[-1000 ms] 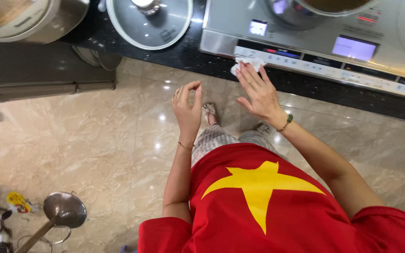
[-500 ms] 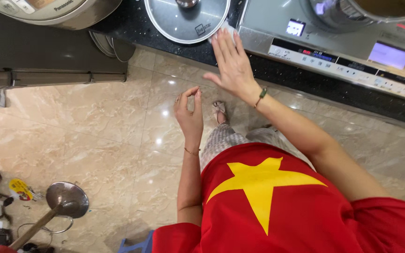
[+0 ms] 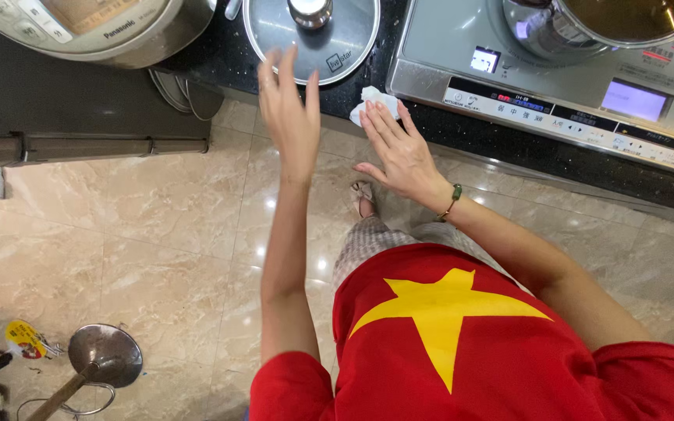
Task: The person wipes the glass stovetop with a white paper towel, then briefly handles a small spice container and a colander of chopped vegetables. They continue wiping the stovetop and surrounding countertop, lift a pot lid to wipe underneath, and finish by drying the surface with a maroon cloth.
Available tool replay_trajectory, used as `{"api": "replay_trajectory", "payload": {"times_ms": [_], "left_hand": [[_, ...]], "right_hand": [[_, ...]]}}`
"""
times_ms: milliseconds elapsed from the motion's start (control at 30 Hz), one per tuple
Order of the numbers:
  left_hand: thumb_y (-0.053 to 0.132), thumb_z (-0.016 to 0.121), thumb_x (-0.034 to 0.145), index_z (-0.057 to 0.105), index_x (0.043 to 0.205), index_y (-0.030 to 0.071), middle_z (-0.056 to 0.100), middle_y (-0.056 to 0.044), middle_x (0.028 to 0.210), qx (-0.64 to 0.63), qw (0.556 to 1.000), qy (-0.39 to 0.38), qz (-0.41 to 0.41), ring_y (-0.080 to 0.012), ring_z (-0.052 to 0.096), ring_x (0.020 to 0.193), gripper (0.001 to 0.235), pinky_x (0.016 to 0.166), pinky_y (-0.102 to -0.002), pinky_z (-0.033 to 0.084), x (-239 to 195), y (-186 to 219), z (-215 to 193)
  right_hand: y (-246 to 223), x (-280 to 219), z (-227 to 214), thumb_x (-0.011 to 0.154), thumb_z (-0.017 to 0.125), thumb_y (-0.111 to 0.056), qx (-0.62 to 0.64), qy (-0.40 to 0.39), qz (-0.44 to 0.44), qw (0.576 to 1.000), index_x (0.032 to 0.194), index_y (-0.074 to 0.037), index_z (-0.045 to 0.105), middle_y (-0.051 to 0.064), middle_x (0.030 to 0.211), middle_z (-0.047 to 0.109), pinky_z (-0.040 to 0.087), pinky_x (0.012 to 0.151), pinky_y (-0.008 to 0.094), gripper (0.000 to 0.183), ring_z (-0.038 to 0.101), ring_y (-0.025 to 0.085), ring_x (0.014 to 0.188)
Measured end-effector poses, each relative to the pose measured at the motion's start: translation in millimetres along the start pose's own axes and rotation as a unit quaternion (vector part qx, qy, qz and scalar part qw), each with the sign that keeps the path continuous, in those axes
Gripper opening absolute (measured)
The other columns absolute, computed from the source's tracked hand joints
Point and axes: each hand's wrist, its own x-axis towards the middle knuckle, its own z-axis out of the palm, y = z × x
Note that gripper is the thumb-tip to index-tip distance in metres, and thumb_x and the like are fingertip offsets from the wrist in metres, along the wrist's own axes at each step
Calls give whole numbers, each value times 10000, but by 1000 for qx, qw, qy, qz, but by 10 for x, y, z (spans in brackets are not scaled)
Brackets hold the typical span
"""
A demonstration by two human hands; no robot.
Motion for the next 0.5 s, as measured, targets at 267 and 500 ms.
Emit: {"api": "replay_trajectory", "payload": {"times_ms": [267, 500], "left_hand": [[406, 882, 792, 667, 940, 7, 651, -212, 917, 154, 982, -33, 104, -408, 633, 869, 477, 738, -495, 524, 1026, -385, 763], [370, 897, 768, 651, 876, -11, 661, -222, 858, 110, 988, -13, 110, -410, 654, 760, 466, 693, -494, 533, 1126, -274, 523]], "right_hand": [[-39, 44, -18, 956, 648, -556, -62, 9, 11, 998, 1546, 57, 449, 202, 1611, 442, 118, 1249, 631, 874, 382, 295, 1523], [101, 158, 56, 960, 624, -587, -73, 8, 14, 997, 1551, 70, 438, 222, 1614, 444, 124, 1268, 616, 904, 395, 305, 1515]]}}
